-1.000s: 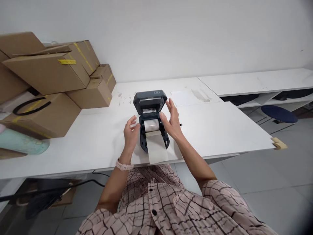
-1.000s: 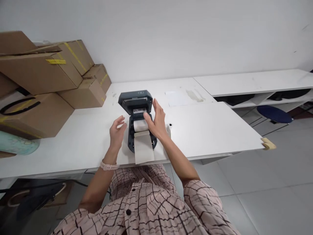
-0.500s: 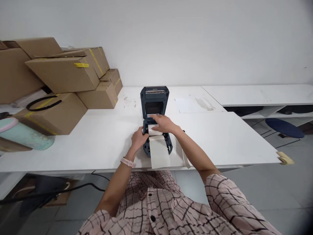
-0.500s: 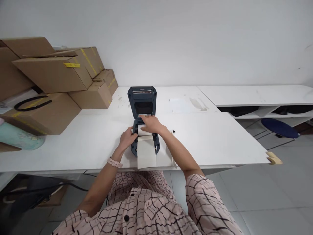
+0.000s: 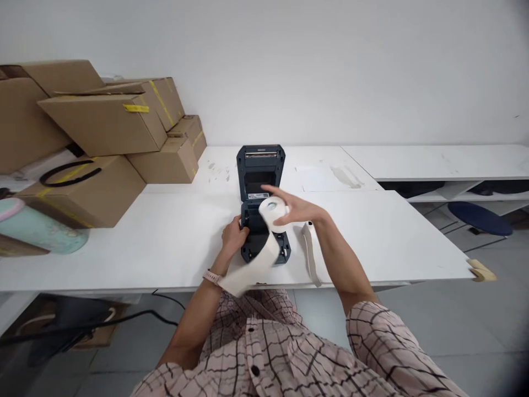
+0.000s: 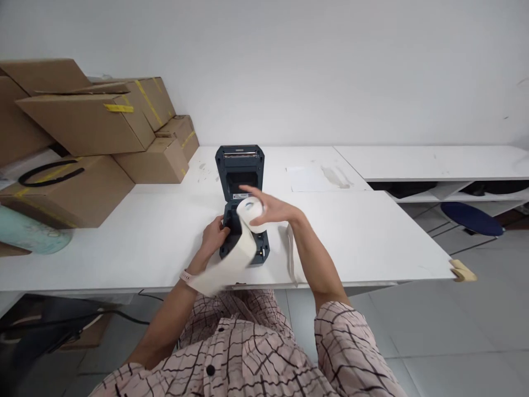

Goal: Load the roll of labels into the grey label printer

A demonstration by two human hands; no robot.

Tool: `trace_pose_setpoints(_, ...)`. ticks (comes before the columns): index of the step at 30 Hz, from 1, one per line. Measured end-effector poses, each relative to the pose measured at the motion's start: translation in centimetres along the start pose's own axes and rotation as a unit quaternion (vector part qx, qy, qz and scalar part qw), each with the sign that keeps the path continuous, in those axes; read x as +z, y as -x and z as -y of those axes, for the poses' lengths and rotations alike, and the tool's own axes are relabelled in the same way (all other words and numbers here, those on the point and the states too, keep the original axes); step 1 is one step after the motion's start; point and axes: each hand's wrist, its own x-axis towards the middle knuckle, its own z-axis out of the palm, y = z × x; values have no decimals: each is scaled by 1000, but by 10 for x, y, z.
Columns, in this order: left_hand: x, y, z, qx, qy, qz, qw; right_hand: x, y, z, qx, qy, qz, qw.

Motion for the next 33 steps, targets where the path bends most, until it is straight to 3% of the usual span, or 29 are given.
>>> trace_pose_setpoints(3, 2, -2, 2, 1, 7, -2, 1000, -26, 25, -7, 46, -27, -93, 994)
trace_pose_setpoints(6, 2, -2, 2, -4, 9, -5, 1000, -36, 35, -34, 101, -6, -145, 984)
trace_pose_setpoints(11, 1, -1, 0, -6, 17, -8, 1000, -27, 32, -89, 151, -19, -159, 975)
trace_pose_setpoints(16, 1, -1, 1, -3, 19, -7, 1000, -19, 41, -108, 173, -53, -170, 969)
trace_pose_setpoints(21, 3, -2, 4, 0, 33, -10, 999, -19, 98, -109, 160, -170, -193, 953)
trace_pose_setpoints(25, 5, -3, 6, 3, 38, -6, 999, 6, 132, -110, 191, -189, -177, 947)
trace_pose_setpoints(29, 6, -4, 7, 4, 49, -12, 999, 22, 127, -89, 183, -192, -156, 951)
trace_pose_setpoints(33, 7, -4, 8, 6, 66, -12, 998, 9, 86, -35, 39, -142, -93, 985)
